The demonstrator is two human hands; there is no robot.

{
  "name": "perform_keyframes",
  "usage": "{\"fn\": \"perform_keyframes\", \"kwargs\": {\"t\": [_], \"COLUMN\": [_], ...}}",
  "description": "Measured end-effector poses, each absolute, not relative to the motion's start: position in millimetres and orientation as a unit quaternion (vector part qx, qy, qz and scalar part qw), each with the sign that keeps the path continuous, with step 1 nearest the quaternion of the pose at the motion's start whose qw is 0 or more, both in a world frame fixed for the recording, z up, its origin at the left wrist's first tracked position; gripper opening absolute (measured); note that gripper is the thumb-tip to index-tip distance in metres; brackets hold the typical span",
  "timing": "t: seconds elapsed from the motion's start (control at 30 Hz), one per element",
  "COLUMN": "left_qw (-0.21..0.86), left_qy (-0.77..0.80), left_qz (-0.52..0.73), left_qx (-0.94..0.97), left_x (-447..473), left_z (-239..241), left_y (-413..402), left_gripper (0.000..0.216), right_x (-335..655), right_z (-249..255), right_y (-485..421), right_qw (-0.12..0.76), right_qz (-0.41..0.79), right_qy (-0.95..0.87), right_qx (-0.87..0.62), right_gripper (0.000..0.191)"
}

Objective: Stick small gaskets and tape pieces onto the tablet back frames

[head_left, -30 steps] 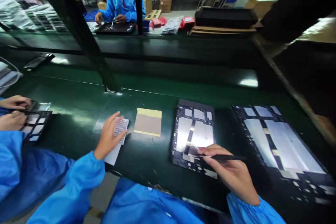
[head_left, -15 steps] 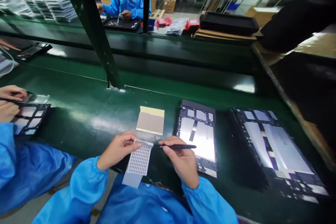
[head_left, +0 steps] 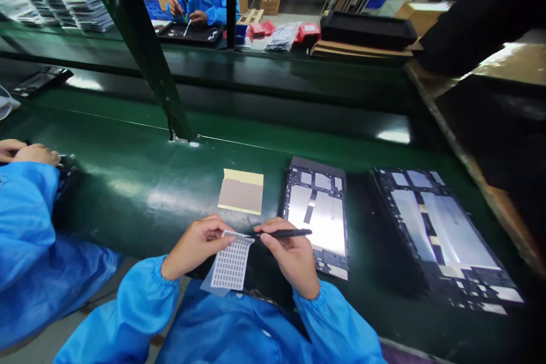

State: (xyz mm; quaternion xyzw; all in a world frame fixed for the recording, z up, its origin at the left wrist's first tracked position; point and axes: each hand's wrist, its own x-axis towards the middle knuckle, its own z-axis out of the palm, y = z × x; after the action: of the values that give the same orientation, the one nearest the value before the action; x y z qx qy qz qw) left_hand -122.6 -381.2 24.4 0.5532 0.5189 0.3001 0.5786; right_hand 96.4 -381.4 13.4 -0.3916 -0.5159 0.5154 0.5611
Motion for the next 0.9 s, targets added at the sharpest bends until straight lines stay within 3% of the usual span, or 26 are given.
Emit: {"fn": "perform_keyframes", "kwargs": {"t": [0.9], "left_qw": [0.604], "left_qy": [0.516], "left_qz": [0.306], "left_qx": [0.525], "left_x": [-113.2], "left_z": [25.6], "left_y": [-380.9], "left_gripper": [0.029], "right_x": [97.3], "right_z": [12.2], "right_y": [-381.1], "right_qw": [0.556], "right_qz": [0.508], "right_qy": [-0.520], "right_qx": [-0.404], "right_gripper": [0.006]}}
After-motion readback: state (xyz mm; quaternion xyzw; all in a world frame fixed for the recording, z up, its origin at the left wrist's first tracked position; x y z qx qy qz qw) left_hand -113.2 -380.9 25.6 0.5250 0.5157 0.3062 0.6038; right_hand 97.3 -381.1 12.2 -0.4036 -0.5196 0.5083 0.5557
